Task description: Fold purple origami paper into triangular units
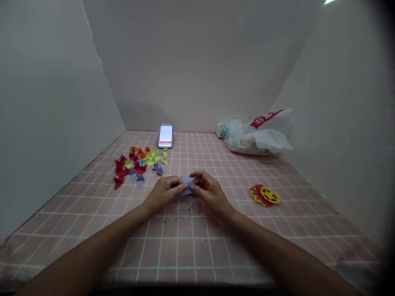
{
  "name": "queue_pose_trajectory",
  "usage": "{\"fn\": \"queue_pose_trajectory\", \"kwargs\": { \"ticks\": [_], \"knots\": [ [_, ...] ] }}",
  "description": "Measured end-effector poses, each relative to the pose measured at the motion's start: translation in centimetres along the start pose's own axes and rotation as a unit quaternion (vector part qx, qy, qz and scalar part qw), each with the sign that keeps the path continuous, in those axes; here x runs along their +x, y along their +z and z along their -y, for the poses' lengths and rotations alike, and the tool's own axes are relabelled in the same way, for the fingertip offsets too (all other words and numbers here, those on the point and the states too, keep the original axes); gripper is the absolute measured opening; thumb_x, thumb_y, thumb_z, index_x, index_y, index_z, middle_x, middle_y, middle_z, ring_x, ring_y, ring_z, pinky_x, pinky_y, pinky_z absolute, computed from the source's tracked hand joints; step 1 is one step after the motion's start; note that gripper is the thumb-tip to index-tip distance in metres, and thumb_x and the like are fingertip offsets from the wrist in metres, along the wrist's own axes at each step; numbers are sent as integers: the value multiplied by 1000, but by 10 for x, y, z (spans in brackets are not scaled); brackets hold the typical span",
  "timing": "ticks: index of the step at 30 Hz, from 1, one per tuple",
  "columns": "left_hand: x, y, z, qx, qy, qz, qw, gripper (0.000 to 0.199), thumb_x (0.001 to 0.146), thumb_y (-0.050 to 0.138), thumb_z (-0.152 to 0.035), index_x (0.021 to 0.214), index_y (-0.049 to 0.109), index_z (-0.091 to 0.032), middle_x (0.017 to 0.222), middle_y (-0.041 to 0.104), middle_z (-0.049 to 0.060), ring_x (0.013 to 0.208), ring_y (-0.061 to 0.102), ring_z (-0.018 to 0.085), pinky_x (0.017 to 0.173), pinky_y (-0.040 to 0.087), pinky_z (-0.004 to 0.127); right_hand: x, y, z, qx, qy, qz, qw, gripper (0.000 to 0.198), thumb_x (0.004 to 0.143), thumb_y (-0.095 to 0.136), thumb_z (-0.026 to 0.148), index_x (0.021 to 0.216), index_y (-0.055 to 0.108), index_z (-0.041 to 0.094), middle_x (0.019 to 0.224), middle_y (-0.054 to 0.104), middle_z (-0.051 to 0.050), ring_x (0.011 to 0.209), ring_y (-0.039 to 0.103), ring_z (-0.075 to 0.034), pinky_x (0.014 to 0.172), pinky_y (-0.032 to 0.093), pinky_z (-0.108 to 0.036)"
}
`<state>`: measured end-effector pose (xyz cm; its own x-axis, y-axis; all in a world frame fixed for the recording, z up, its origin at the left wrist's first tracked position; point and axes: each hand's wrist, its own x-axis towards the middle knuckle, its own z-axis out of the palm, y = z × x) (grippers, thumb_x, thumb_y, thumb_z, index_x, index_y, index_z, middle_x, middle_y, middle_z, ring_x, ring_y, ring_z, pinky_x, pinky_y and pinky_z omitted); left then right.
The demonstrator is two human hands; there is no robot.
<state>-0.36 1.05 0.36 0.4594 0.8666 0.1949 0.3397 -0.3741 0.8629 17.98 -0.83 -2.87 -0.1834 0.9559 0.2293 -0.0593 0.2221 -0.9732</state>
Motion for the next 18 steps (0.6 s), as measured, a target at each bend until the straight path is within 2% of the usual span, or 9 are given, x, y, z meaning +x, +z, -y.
{"fn": "queue_pose_trajectory", "kwargs": {
  "ticks": [13, 18],
  "knots": [
    [-1, 1, 1, 42, 38, 6, 998, 29, 89, 53, -36, 70, 64, -18, 68, 60, 1, 66, 55, 16, 63, 40, 26, 0, -2, 1, -7, 5, -3, 1000, 22, 82, 66, 25, 104, 61, 23, 79, 60, 2, 73, 57, -15, 69, 44, -29],
    [-1, 1, 1, 37, 39, -1, 999, 28, 89, 53, -37, 71, 65, -18, 68, 62, 1, 68, 56, 16, 63, 41, 26, 0, -2, 3, -34, 20, -12, 999, 11, 81, 67, 30, 84, 63, 20, 78, 60, 0, 72, 54, -15, 66, 44, -28]
  ]
}}
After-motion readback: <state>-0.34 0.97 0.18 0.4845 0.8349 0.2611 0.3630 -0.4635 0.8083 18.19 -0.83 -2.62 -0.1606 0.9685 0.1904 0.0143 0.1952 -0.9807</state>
